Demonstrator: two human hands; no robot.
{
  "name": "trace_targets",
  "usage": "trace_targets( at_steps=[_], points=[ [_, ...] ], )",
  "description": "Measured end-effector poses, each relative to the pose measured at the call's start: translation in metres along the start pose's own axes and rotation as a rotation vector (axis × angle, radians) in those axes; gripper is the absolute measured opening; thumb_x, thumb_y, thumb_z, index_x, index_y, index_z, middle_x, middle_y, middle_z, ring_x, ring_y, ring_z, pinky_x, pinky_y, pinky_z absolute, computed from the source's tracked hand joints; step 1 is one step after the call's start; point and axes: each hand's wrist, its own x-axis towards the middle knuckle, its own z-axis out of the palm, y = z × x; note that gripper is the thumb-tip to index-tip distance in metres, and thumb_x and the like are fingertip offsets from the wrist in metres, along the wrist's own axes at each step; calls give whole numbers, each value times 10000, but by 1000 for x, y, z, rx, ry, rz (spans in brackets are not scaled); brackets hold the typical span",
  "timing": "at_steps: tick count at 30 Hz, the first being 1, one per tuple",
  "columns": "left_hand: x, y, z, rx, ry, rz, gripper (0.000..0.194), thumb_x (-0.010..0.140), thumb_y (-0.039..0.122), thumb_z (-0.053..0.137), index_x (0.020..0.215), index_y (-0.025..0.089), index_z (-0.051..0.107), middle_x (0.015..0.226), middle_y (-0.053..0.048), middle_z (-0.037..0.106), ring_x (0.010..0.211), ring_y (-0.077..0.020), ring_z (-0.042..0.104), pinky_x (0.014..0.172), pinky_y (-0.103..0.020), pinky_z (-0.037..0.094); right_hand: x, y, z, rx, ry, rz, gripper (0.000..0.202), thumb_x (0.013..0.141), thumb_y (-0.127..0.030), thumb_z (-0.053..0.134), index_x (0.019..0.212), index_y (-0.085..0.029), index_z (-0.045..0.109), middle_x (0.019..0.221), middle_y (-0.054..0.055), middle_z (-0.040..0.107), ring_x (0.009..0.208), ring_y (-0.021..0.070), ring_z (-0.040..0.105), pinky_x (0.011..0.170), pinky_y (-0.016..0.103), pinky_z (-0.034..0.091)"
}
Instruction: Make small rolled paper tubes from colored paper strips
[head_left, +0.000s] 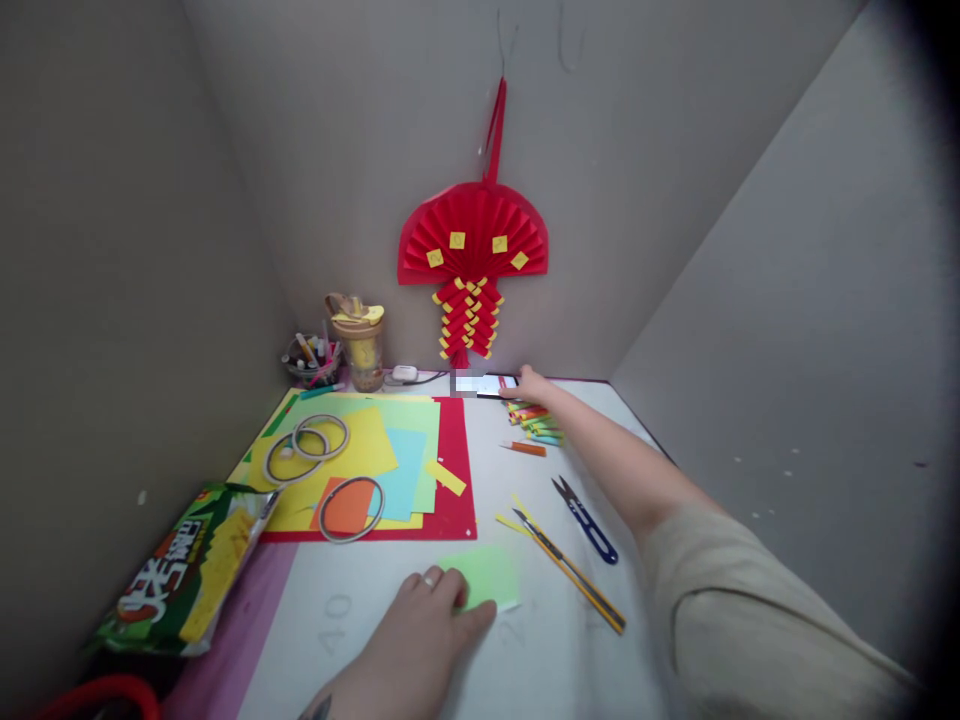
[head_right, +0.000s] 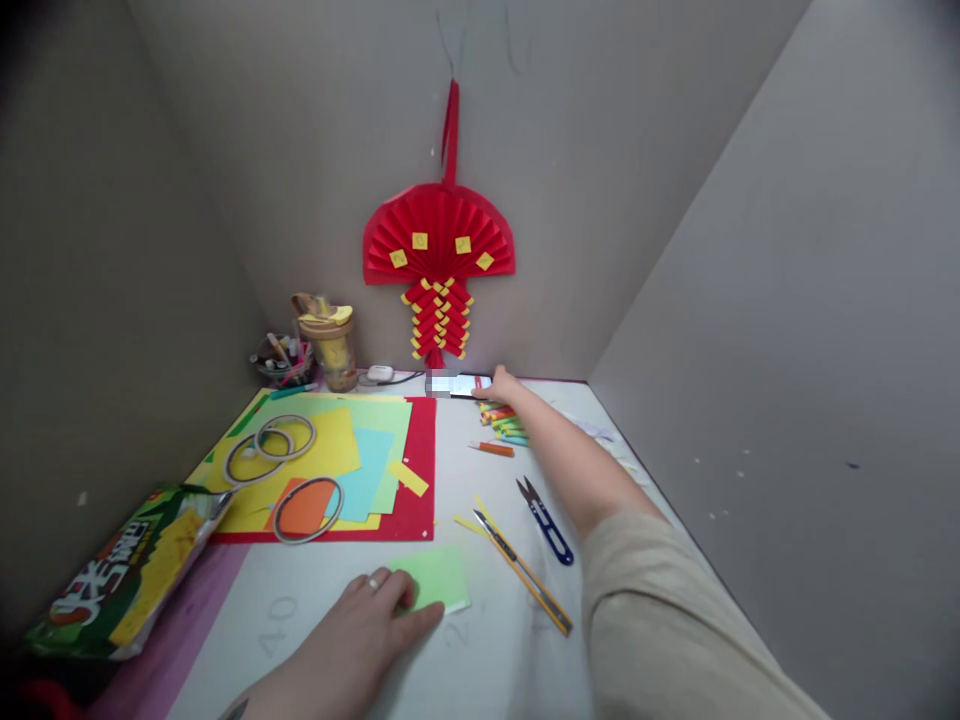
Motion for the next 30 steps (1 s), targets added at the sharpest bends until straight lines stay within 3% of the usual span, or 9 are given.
trace_targets(
  at_steps=[5, 12, 20, 25, 30],
  points=[
    [-2, 0, 1, -17, 12, 2, 432, 862, 199, 481, 1252, 383, 461, 1039, -56, 525, 913, -204, 452, 775, -326, 329, 1, -22, 6, -74, -32, 114, 980, 483, -461, 781, 1271, -90, 331, 1173, 248, 559, 1049, 314, 577, 789, 361, 481],
    [-3, 3, 0, -4, 28, -7, 438, 863, 168, 468, 1250, 373, 466, 1035, -50, 522, 915, -198, 446, 788, -321, 323, 1, -26, 17, -54, 48, 132, 873, 469, -480, 773, 1166, -139, 373, 1122, 243, 572, 1059, 351, 570, 803, 463, 479],
    [-2, 1, 1, -5, 2, -28, 430, 868, 188, 476, 1249, 388, 465, 1048, -50, 522, 927, -204, 453, 794, -331, 324, 1, -19, 10, -44, 21, 124, 860, 460, -482, 786, 1152, -113, 431, 1107, 212, 595, 1012, 323, 591, 773, 375, 489],
    [1, -1, 4, 5, 12, -32, 428, 867, 163, 467, 1240, 373, 479, 1038, -51, 521, 923, -196, 448, 796, -323, 323, 14, -5, 6, 41, 57, 115, 550, 578, -249, 728, 1065, -82, 534, 955, 200, 653, 879, 291, 637, 665, 301, 478],
    [-1, 2, 0, -15, -9, -43, 432, 860, 203, 492, 1244, 400, 466, 1063, -43, 523, 938, -206, 455, 808, -336, 327, 15, 1, 4, 92, 167, -47, 373, 740, -135, 513, 1111, -169, 526, 1020, 97, 670, 966, 215, 611, 758, 268, 459]
  ],
)
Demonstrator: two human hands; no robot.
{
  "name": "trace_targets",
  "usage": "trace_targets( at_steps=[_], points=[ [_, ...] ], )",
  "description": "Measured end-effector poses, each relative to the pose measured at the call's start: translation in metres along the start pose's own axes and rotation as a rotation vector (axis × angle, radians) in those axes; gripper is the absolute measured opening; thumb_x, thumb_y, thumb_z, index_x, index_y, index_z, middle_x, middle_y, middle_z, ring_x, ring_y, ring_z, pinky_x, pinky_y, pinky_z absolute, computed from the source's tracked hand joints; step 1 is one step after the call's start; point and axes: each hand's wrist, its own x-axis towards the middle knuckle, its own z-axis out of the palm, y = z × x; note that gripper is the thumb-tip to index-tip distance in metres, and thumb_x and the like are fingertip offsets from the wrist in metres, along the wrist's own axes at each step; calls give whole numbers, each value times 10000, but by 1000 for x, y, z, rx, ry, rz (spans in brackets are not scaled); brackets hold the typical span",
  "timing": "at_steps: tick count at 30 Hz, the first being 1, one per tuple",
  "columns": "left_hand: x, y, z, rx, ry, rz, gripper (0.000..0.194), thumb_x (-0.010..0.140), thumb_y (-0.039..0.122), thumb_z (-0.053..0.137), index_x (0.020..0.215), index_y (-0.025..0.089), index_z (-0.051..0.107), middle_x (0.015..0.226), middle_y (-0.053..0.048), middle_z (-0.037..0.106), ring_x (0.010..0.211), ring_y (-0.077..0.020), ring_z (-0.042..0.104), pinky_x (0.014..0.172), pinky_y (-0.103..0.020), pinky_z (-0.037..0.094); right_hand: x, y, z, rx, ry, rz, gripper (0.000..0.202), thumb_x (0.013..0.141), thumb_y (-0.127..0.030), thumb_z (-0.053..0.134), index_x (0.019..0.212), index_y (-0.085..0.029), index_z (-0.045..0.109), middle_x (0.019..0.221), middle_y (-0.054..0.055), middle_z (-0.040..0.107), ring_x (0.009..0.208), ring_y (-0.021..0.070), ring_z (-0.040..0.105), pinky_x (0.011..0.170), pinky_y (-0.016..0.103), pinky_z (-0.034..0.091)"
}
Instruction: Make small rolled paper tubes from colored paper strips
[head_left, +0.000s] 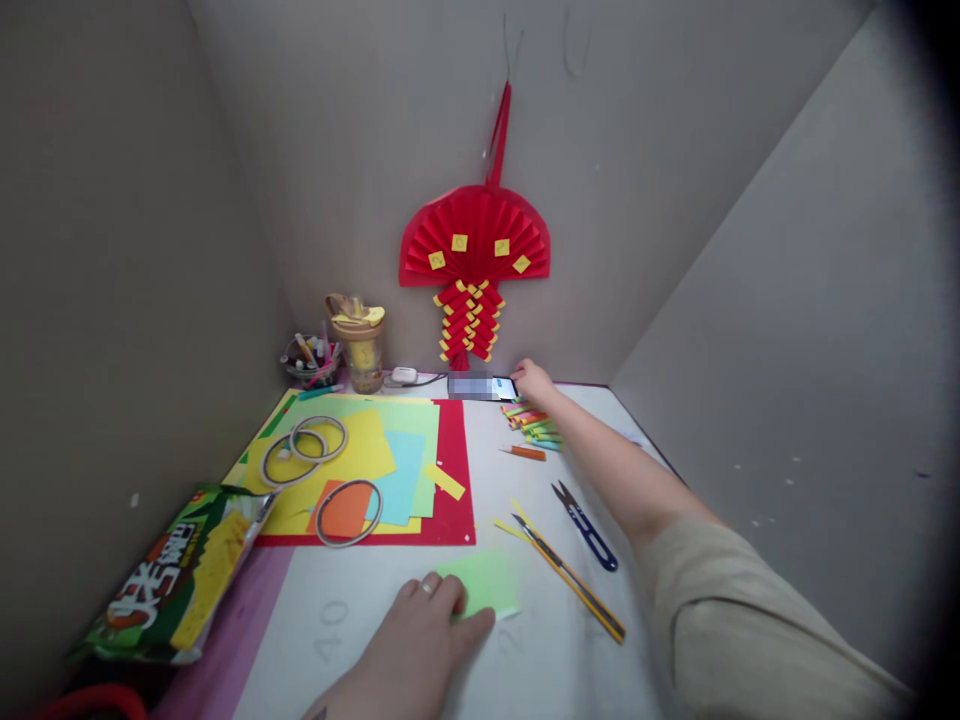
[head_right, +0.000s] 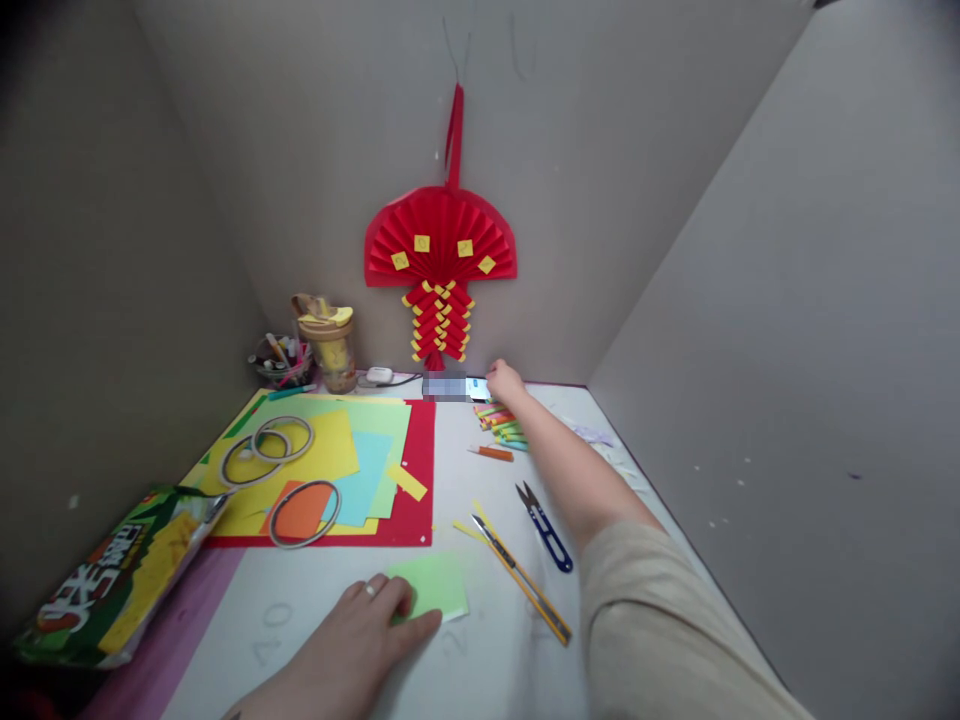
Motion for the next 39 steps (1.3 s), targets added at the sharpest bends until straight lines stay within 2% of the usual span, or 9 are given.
trace_targets(
  at_steps=[2, 5, 11, 16, 20, 25, 29, 34, 39],
  points=[
    [-1, 1, -2, -14, -14, -4, 416, 871, 213, 475, 1241, 403, 467, 1072, -44, 527, 947, -213, 459, 813, -348, 331, -1, -1, 1, 25, -8, -88, 351, 735, -94, 487, 1063, -201, 555, 1022, 47, 680, 970, 190, 604, 776, 248, 451],
    [0, 0, -2, -31, -35, 13, 410, 876, 235, 469, 1253, 395, 462, 1075, -54, 530, 948, -219, 463, 812, -357, 336, -2, -3, 6, 33, -29, -151, 361, 686, -65, 517, 1007, -213, 586, 1018, 34, 685, 957, 200, 605, 777, 254, 448],
    [2, -4, 3, -29, -37, 12, 440, 864, 230, 474, 1266, 406, 445, 1078, -58, 527, 953, -232, 459, 805, -376, 342, 0, -3, 11, 39, -16, -167, 404, 644, -28, 509, 998, -204, 587, 1030, 61, 684, 986, 234, 601, 822, 303, 441],
    [2, -4, 4, -14, -53, 27, 482, 843, 256, 485, 1298, 402, 416, 1086, -71, 520, 947, -245, 459, 806, -397, 351, 1, 1, 7, 89, 48, -177, 506, 639, -2, 458, 1097, -207, 522, 1077, 29, 677, 1032, 191, 588, 841, 270, 441],
    [6, -2, 10, 14, -60, 17, 535, 821, 302, 498, 1335, 395, 381, 1079, -96, 514, 968, -278, 458, 807, -427, 354, -1, 1, 7, 141, 47, -203, 525, 614, 16, 446, 1088, -197, 519, 1049, 20, 691, 1007, 177, 603, 831, 265, 446],
    [13, 3, 23, 70, -62, -19, 608, 779, 350, 541, 1355, 404, 357, 1093, -129, 495, 1028, -334, 440, 815, -484, 332, -9, -10, 7, 180, 54, -238, 524, 599, 30, 453, 1069, -192, 525, 1055, 31, 687, 1022, 174, 597, 842, 267, 436],
    [20, 9, 31, 92, -53, -56, 599, 778, 314, 547, 1346, 409, 382, 1061, -133, 496, 1019, -326, 441, 817, -485, 313, -14, -19, 10, 175, 41, -284, 508, 609, 29, 465, 1066, -187, 520, 1058, 34, 682, 1032, 182, 580, 842, 277, 431],
    [27, 16, 29, 103, -71, -68, 633, 755, 293, 558, 1346, 425, 371, 1025, -130, 511, 979, -326, 452, 789, -476, 304, -19, -35, 16, 136, 45, -378, 480, 633, 16, 463, 1064, -186, 529, 1037, 43, 666, 1043, 200, 537, 864, 290, 411],
    [31, 17, 26, 82, -86, -54, 644, 746, 267, 559, 1343, 426, 377, 1012, -128, 508, 961, -312, 447, 780, -446, 291, -21, -50, 20, 137, 1, -400, 506, 612, 13, 473, 1069, -195, 530, 1057, 50, 637, 1026, 212, 519, 833, 283, 417]
  ],
)
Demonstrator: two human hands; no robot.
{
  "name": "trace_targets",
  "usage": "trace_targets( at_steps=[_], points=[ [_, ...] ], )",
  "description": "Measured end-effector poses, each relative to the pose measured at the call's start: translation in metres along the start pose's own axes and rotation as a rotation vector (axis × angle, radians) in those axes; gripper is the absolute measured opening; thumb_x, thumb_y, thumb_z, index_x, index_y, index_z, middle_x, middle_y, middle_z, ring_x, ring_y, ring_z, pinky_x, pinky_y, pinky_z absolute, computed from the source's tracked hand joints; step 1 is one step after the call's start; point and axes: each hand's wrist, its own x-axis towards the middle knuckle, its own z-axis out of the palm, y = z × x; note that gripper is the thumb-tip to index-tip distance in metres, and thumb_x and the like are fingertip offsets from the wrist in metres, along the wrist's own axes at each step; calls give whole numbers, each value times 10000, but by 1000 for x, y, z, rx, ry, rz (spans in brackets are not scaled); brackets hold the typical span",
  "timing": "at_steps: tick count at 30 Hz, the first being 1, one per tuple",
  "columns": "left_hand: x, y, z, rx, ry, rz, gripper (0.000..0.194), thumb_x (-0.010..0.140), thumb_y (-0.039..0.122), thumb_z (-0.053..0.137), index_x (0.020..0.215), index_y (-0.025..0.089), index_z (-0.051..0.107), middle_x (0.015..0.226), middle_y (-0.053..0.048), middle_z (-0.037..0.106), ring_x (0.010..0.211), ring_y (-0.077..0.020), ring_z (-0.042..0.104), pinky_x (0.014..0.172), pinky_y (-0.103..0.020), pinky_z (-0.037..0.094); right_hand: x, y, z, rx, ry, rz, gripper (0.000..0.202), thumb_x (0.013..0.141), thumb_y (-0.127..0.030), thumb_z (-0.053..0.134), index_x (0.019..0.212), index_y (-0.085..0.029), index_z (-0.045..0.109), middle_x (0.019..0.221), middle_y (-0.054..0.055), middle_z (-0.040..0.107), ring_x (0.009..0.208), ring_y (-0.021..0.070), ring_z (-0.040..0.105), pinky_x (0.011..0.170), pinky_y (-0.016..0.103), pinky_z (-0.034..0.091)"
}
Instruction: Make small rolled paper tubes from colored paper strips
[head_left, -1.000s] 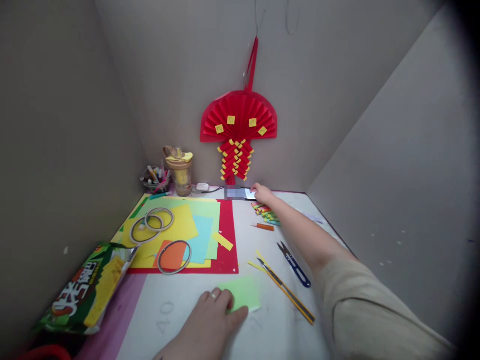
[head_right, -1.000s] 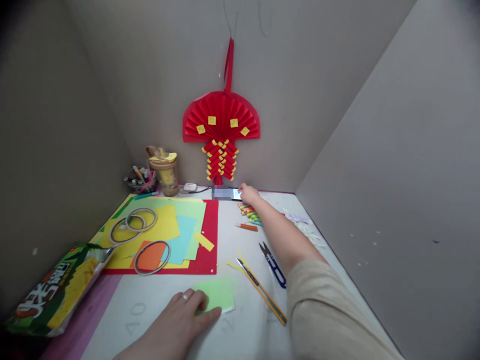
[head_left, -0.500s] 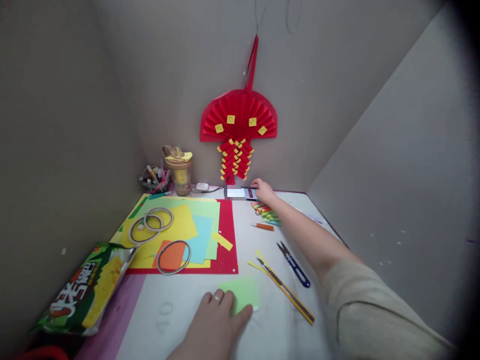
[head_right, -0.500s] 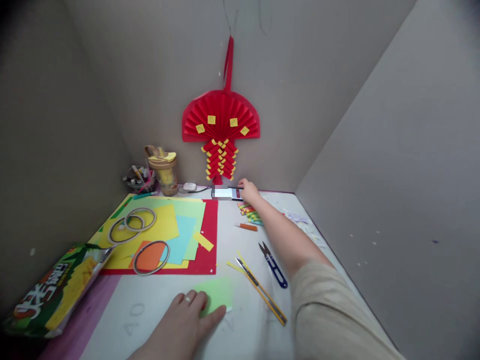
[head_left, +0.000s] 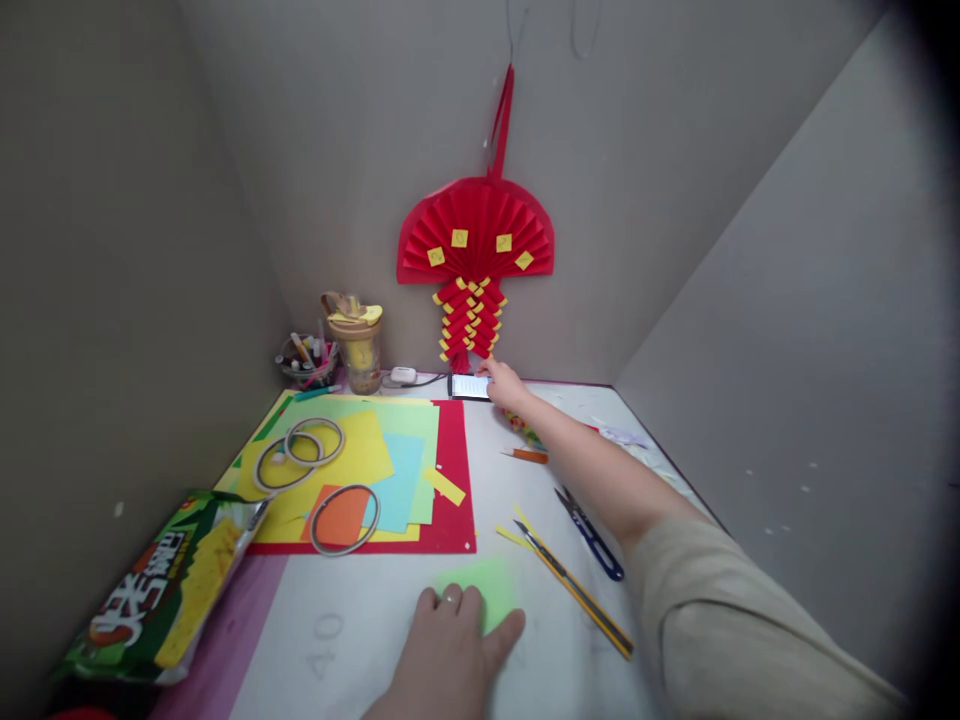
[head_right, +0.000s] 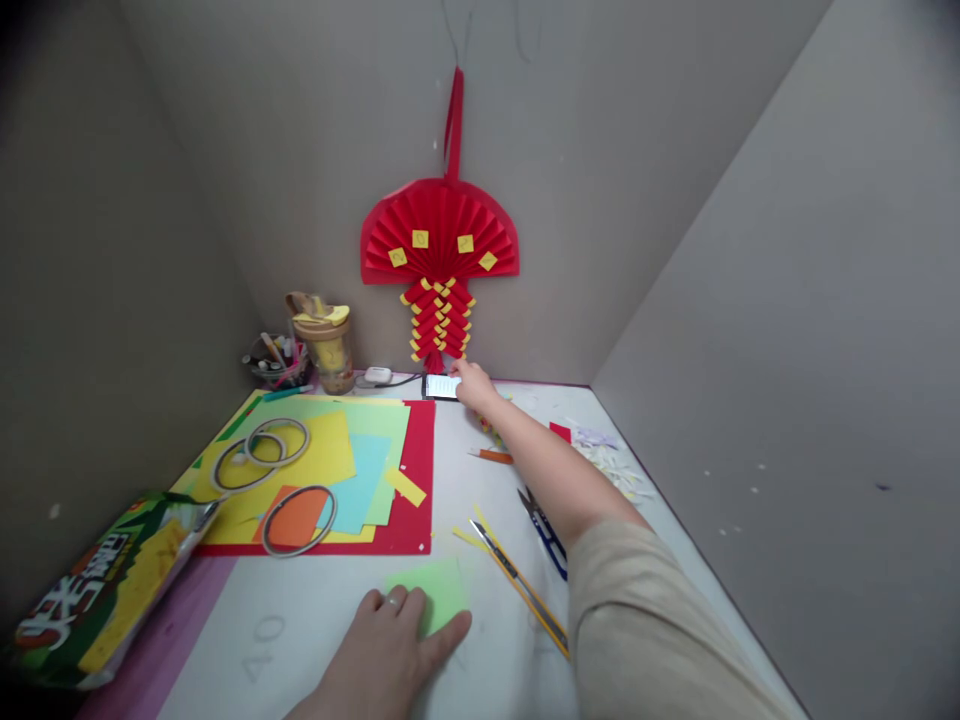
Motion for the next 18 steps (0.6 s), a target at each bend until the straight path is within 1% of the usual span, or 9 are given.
trace_targets(
  at_steps=[4, 6, 10, 14, 16, 18],
  points=[
    [0, -2, 5, -9, 17, -7, 592, 794, 276, 503, 1345, 443, 366, 997, -124, 507, 962, -308, 438, 787, -443, 284, 4, -5, 5, -35, -80, -87, 526, 609, 12, 469, 1088, -196, 526, 1075, 57, 620, 1062, 224, 496, 860, 295, 407],
    [0, -3, 7, -14, 27, -4, 565, 815, 279, 474, 1344, 446, 366, 988, -121, 506, 958, -299, 439, 790, -437, 283, 6, -7, 8, -77, -123, -104, 539, 617, 5, 470, 1114, -198, 520, 1082, 70, 600, 1061, 234, 499, 855, 303, 409],
    [-1, -6, 8, -22, 29, 22, 573, 822, 279, 462, 1356, 450, 342, 982, -110, 503, 941, -281, 442, 789, -422, 285, 7, -10, 14, -139, -159, -43, 567, 644, -30, 488, 1183, -208, 493, 1072, 102, 552, 1011, 249, 535, 844, 320, 419],
    [-2, -8, 9, -16, 46, 31, 571, 818, 282, 468, 1355, 436, 351, 980, -112, 502, 935, -280, 441, 781, -418, 279, 9, -12, 16, -138, -213, 3, 599, 634, -42, 504, 1201, -235, 483, 1069, 96, 537, 948, 245, 568, 824, 328, 435],
    [-2, -8, 9, -17, 51, 30, 563, 822, 277, 460, 1351, 439, 356, 974, -110, 505, 928, -278, 444, 776, -417, 280, 11, -10, 14, -114, -173, 22, 595, 625, -46, 508, 1189, -235, 488, 1090, 98, 536, 960, 253, 568, 819, 334, 443],
    [-2, -8, 8, -18, 50, 31, 550, 831, 272, 447, 1347, 443, 360, 969, -109, 509, 922, -276, 446, 772, -415, 283, 13, -6, 9, -70, -72, 18, 605, 613, -35, 502, 1188, -222, 482, 1104, 99, 550, 1009, 259, 554, 831, 335, 445]
  ],
)
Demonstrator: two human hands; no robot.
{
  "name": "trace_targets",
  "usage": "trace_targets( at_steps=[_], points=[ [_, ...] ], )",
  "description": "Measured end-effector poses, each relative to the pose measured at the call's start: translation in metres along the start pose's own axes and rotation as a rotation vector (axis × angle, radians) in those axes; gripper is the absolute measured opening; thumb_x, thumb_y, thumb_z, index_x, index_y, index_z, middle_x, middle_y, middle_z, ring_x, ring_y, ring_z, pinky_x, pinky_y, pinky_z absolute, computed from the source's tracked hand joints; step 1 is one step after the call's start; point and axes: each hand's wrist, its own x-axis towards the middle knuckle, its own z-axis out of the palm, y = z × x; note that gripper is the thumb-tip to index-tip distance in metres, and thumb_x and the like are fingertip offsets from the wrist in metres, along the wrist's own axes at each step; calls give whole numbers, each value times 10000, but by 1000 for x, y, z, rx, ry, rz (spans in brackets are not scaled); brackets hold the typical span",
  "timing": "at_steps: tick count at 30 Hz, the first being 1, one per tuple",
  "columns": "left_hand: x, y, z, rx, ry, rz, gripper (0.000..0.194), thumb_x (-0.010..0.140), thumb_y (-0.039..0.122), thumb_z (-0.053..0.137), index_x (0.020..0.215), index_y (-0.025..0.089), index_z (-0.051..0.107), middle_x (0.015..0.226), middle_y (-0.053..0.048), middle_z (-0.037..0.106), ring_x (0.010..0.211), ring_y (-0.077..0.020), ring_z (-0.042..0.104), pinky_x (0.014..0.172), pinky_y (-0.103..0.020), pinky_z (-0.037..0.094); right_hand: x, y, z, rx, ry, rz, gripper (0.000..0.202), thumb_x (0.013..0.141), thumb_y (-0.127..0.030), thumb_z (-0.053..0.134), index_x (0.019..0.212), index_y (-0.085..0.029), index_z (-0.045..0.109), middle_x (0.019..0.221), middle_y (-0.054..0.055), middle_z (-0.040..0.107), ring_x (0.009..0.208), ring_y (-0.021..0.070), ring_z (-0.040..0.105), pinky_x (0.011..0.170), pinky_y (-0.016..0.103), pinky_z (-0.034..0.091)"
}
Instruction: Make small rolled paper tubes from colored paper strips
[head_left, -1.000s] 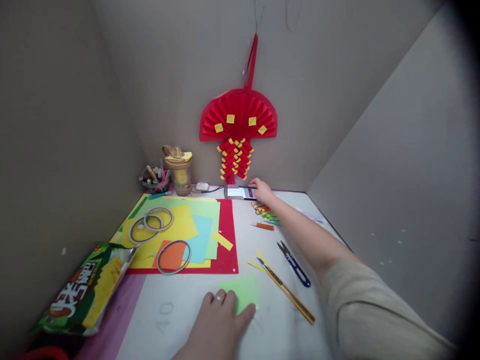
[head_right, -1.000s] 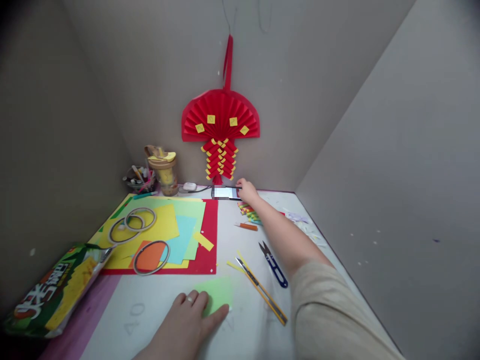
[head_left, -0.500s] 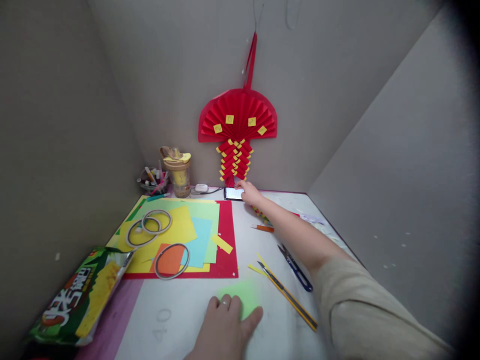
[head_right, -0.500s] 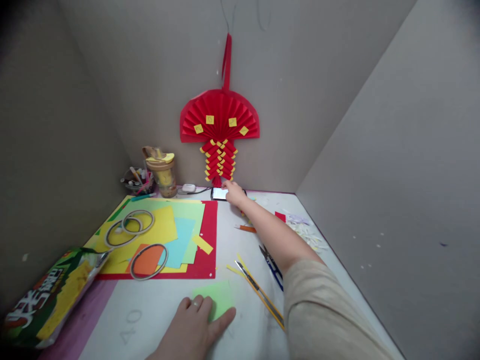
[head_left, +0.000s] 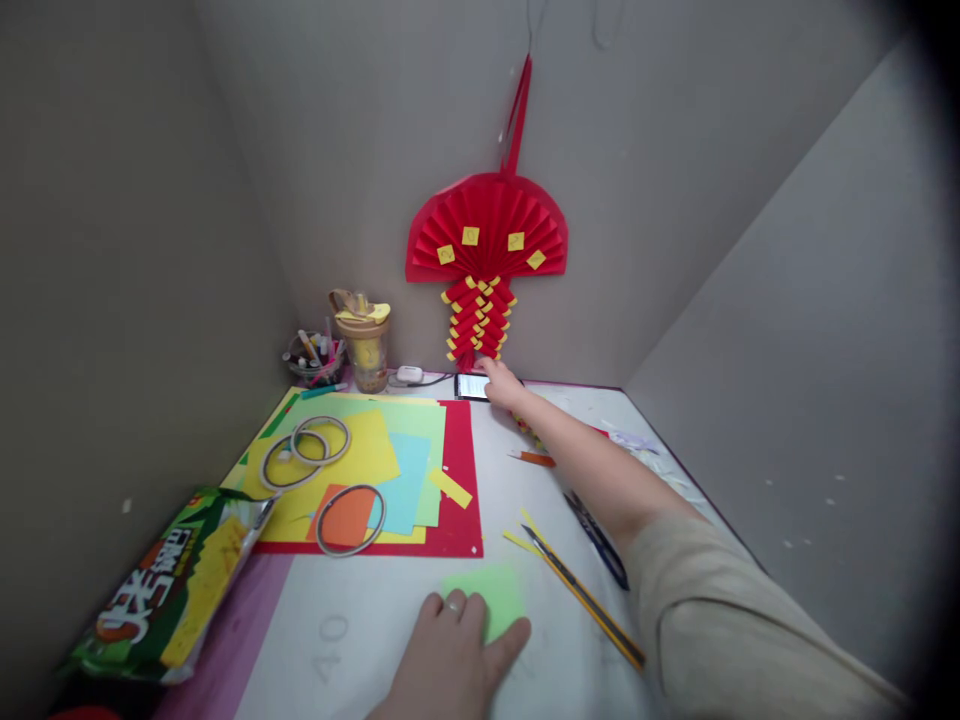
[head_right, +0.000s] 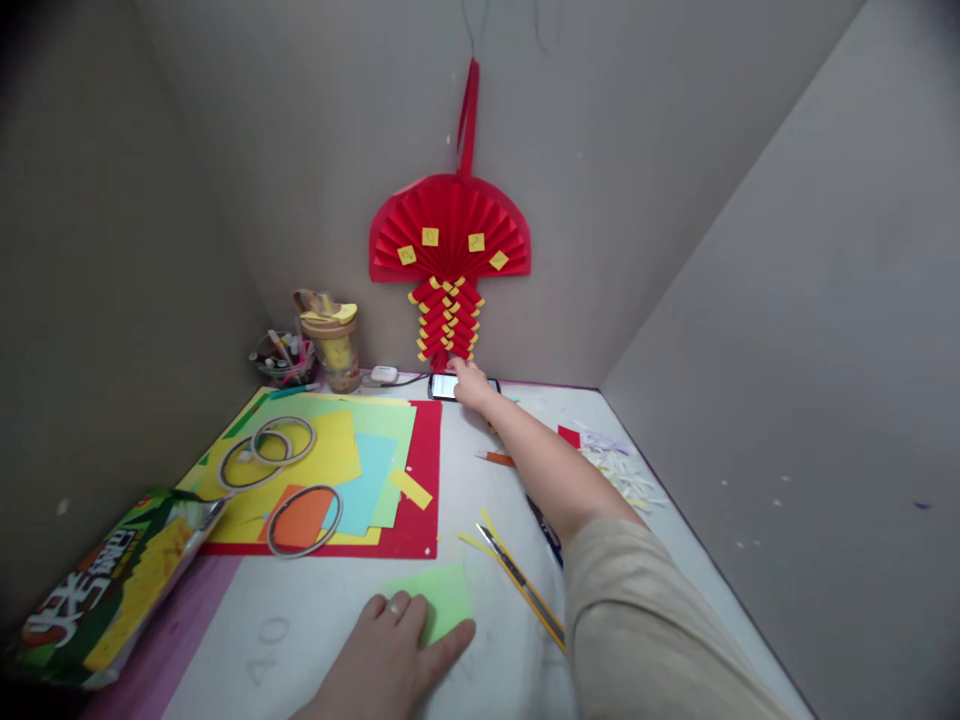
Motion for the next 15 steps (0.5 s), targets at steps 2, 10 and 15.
trace_targets(
  at_steps=[2, 10, 15],
  points=[
    [0, 0, 0, -3, 3, 5, 544, 834, 265, 448, 1344, 436, 370, 963, -109, 511, 913, -269, 448, 774, -410, 288, 1, 7, -5, 51, 84, -9, 604, 603, -11, 481, 1175, -203, 483, 1095, 92, 583, 1044, 247, 543, 854, 327, 439],
    [-6, -3, -3, -1, -12, 19, 473, 885, 252, 380, 1339, 385, 403, 975, -117, 530, 915, -254, 468, 786, -407, 325, -9, 39, -16, 107, 108, -9, 529, 585, 47, 430, 1051, -185, 522, 1036, 27, 681, 1049, 178, 558, 900, 296, 401],
    [-10, -4, -6, -33, -46, 7, 425, 898, 226, 364, 1296, 328, 471, 989, -114, 548, 903, -244, 479, 786, -379, 350, -15, 42, -14, 105, 107, 3, 499, 609, 41, 429, 1043, -186, 526, 1033, 30, 679, 1044, 172, 558, 898, 288, 394]
  ],
)
